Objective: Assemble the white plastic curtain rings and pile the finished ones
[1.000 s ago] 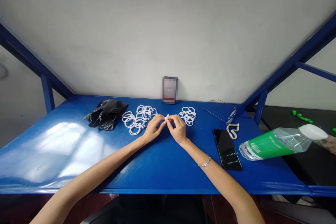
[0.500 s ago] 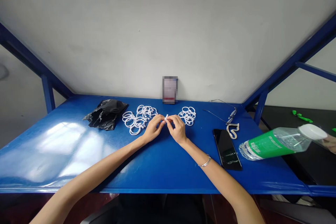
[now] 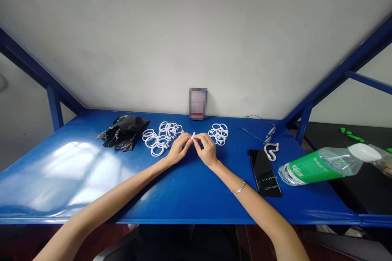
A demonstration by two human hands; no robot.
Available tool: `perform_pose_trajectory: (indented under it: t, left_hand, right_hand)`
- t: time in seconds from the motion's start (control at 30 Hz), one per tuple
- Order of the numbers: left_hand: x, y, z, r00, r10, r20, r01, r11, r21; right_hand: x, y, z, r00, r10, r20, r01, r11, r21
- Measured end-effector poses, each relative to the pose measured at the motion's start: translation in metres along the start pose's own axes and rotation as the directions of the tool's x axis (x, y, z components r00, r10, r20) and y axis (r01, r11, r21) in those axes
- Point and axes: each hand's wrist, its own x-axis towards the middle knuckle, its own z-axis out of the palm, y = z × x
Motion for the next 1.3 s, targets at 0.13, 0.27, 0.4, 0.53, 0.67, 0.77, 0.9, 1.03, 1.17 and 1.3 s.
perform_pose_trajectory:
  t: [0.13,0.27,0.4,0.53,0.67,0.77,0.9,1.03,1.17,1.3]
  left_hand:
    - [0.001,0.001,-0.001,0.997,-0.071,0.012,0.072,0.994,-0.079]
    - [0.003,0.003,-0.003,0.981,-0.166,0.102,0.183,0.964,-0.193]
    - [0.006,0.004,-0.005,0.954,-0.214,0.208,0.270,0.915,-0.300]
    - [0.008,0.002,-0.007,0.934,-0.264,0.240,0.341,0.860,-0.379]
    - [0.009,-0.003,-0.010,0.925,-0.301,0.231,0.375,0.815,-0.442]
    - [0.010,-0.009,-0.011,0.912,-0.301,0.277,0.404,0.772,-0.490]
    - [0.010,-0.013,-0.011,0.906,-0.292,0.306,0.418,0.720,-0.554]
    - [0.010,-0.014,-0.012,0.898,-0.298,0.323,0.437,0.684,-0.585]
    - [0.011,-0.013,-0.014,0.886,-0.301,0.351,0.460,0.657,-0.597]
    - [0.012,-0.011,-0.016,0.874,-0.300,0.382,0.480,0.651,-0.587]
  right_hand:
    - [0.001,-0.001,-0.001,1.000,0.008,0.006,-0.008,1.000,0.006]
    - [0.001,0.001,-0.001,0.998,0.052,0.040,-0.053,0.998,0.040]
    - [0.000,0.004,0.000,0.989,0.095,0.117,-0.108,0.989,0.106]
    - [0.001,0.007,0.000,0.976,0.111,0.185,-0.144,0.974,0.176]
    - [0.001,0.010,0.000,0.964,0.172,0.203,-0.221,0.941,0.255]
    - [0.001,0.014,0.002,0.934,0.264,0.239,-0.337,0.873,0.352]
    - [0.002,0.019,0.004,0.881,0.349,0.319,-0.467,0.742,0.480]
    - [0.004,0.019,0.003,0.815,0.413,0.408,-0.580,0.590,0.562]
    - [0.007,0.019,0.001,0.751,0.447,0.485,-0.659,0.471,0.586]
    - [0.008,0.021,-0.003,0.689,0.448,0.569,-0.724,0.412,0.553]
